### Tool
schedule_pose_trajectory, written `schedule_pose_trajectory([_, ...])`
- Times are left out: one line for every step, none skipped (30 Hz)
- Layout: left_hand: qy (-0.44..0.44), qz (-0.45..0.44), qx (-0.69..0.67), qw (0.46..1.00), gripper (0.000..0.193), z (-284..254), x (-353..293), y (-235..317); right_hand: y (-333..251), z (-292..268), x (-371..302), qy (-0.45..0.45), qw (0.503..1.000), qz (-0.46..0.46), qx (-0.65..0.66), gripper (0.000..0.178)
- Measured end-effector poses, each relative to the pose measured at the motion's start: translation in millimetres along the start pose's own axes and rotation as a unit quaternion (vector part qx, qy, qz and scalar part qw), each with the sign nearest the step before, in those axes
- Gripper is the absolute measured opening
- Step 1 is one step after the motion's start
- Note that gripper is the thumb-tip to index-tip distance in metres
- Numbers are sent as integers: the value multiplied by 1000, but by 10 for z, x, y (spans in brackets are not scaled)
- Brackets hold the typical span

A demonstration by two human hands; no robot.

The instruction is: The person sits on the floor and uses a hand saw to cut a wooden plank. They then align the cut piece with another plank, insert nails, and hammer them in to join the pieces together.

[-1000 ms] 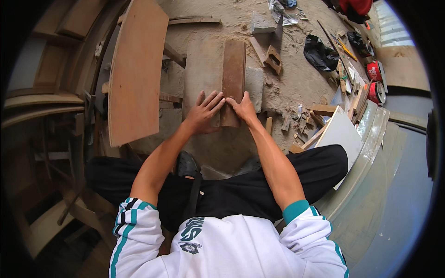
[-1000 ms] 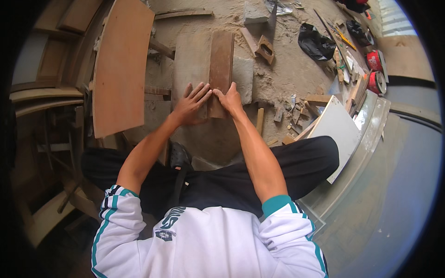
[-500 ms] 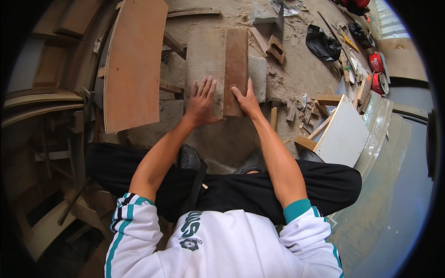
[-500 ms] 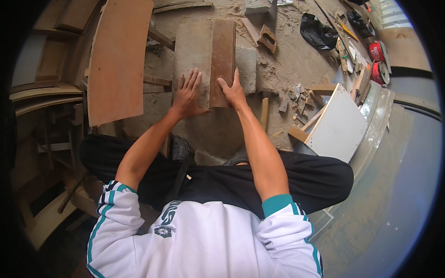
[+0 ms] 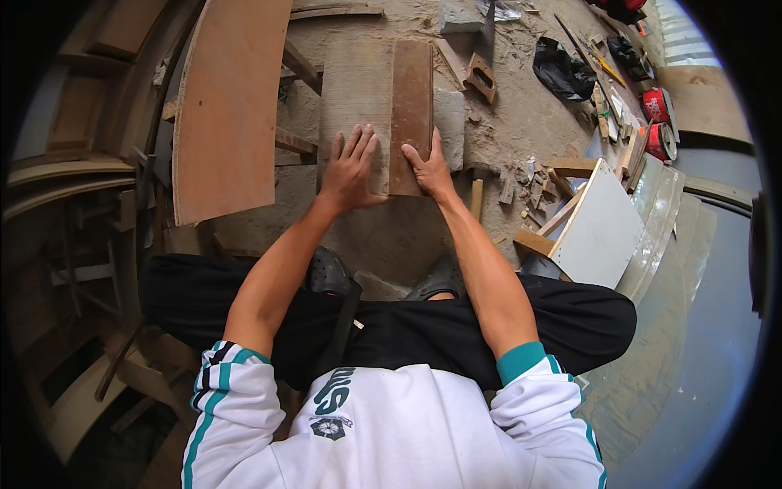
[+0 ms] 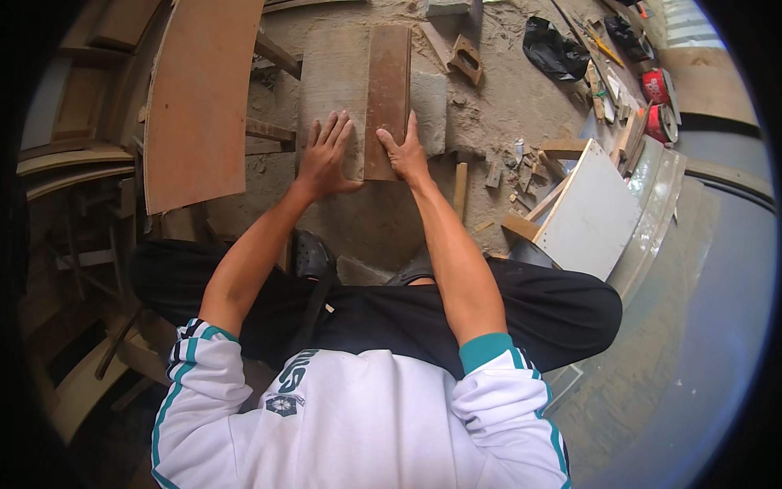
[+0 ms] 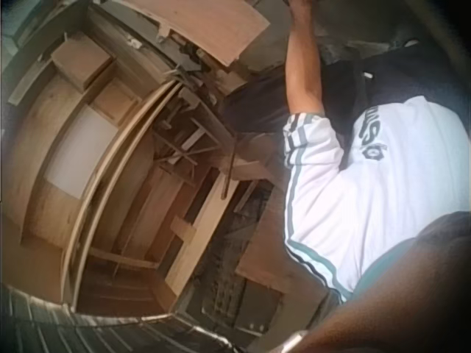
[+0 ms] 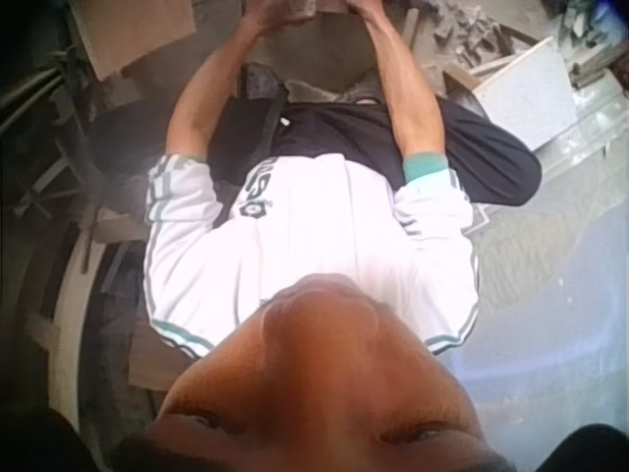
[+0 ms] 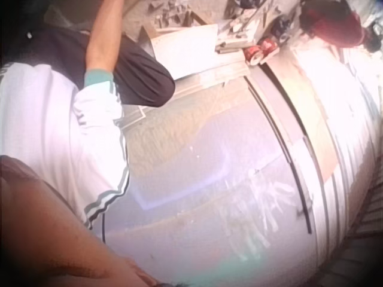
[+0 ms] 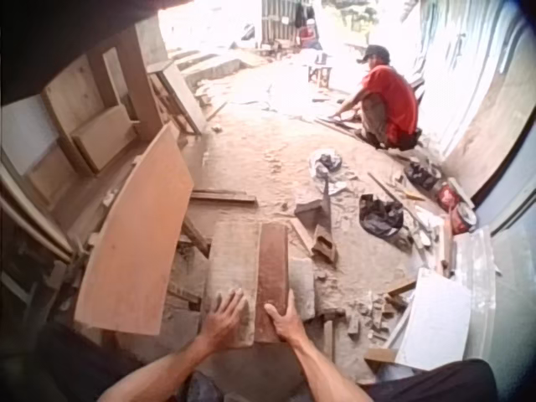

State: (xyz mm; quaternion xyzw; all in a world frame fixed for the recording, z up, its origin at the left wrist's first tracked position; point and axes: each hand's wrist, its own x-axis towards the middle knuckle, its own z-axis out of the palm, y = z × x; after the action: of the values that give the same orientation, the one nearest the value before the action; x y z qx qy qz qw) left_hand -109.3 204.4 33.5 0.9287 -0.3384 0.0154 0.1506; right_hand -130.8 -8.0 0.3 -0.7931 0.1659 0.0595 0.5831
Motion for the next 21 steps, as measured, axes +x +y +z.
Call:
schedule_pose_trajectory([-4,0,5,1000,119,-1,5,-3,20,-2,10,-2,1000,-7,5,103])
schedule_pose_trajectory([-7,1,9,1000,119,-1,10,-3,40,-8,19,-4,1000,-13,8,103])
schedule_pose_trajectory([-11,1,14,1000,119,0,16,-1,61,-18,27,-6,1000,-19,10,103])
schedule_pose_trajectory([-9,1,11,1000,119,2,16,-6,50,-18,34,-10,1000,-25,13,103])
schedule_pose_trajectory([-8,0,9,1000,120,4,14,-8,41,-21,35,-12,999,-28,17,103])
schedule_pose_trajectory([-7,-1,6,1000,120,5,13,-10,34,-27,27,-14,999,-31,20,103])
schedule_pose_trajectory([-6,-2,2,1000,121,6,10,-11,31,-27,20,-17,999,-34,24,103])
schedule_pose_trajectory([-5,-3,-3,1000,122,6,8,-11,26,-26,19,-15,999,-26,20,102])
schedule_pose_trajectory([-3,-5,-7,1000,123,6,9,-12,19,-28,20,-13,1000,-18,16,102])
schedule_pose_trajectory([-3,-4,-8,1000,123,6,10,-11,18,-30,14,-11,1000,-10,13,102])
schedule_pose_trajectory([-3,-4,-8,1000,123,6,13,-11,16,-32,7,-9,1000,-17,15,102])
schedule_pose_trajectory([-3,-3,-8,1000,123,5,14,-10,13,-36,-2,-7,1000,-25,17,102])
schedule_pose_trajectory([-4,-3,-5,1000,122,4,13,-15,-18,-39,-10,-6,999,-34,20,103])
schedule_pose_trajectory([-6,-2,-3,1000,121,1,9,-19,-47,-46,-27,-9,999,-21,23,102])
schedule_pose_trajectory([-8,-2,0,1000,120,0,5,-22,-75,-56,-48,-13,1000,-8,26,102])
schedule_pose_trajectory([-8,-1,0,1000,120,-1,9,-20,-87,-63,-55,-15,999,5,30,101])
schedule_pose_trajectory([-8,0,0,1000,120,-1,14,-17,-81,-66,-46,-19,999,6,35,102])
schedule_pose_trajectory([-9,1,0,1000,120,-1,19,-16,-84,-71,-41,-22,999,6,41,103])
schedule_pose_trajectory([-10,1,2,1000,120,-2,17,-14,-93,-74,-44,-26,999,8,46,103])
schedule_pose_trajectory([-12,0,4,1000,120,-3,15,-12,-103,-74,-43,-25,999,17,32,104])
schedule_pose_trajectory([-13,0,6,1000,120,-3,13,-11,-114,-72,-38,-23,999,25,18,104])
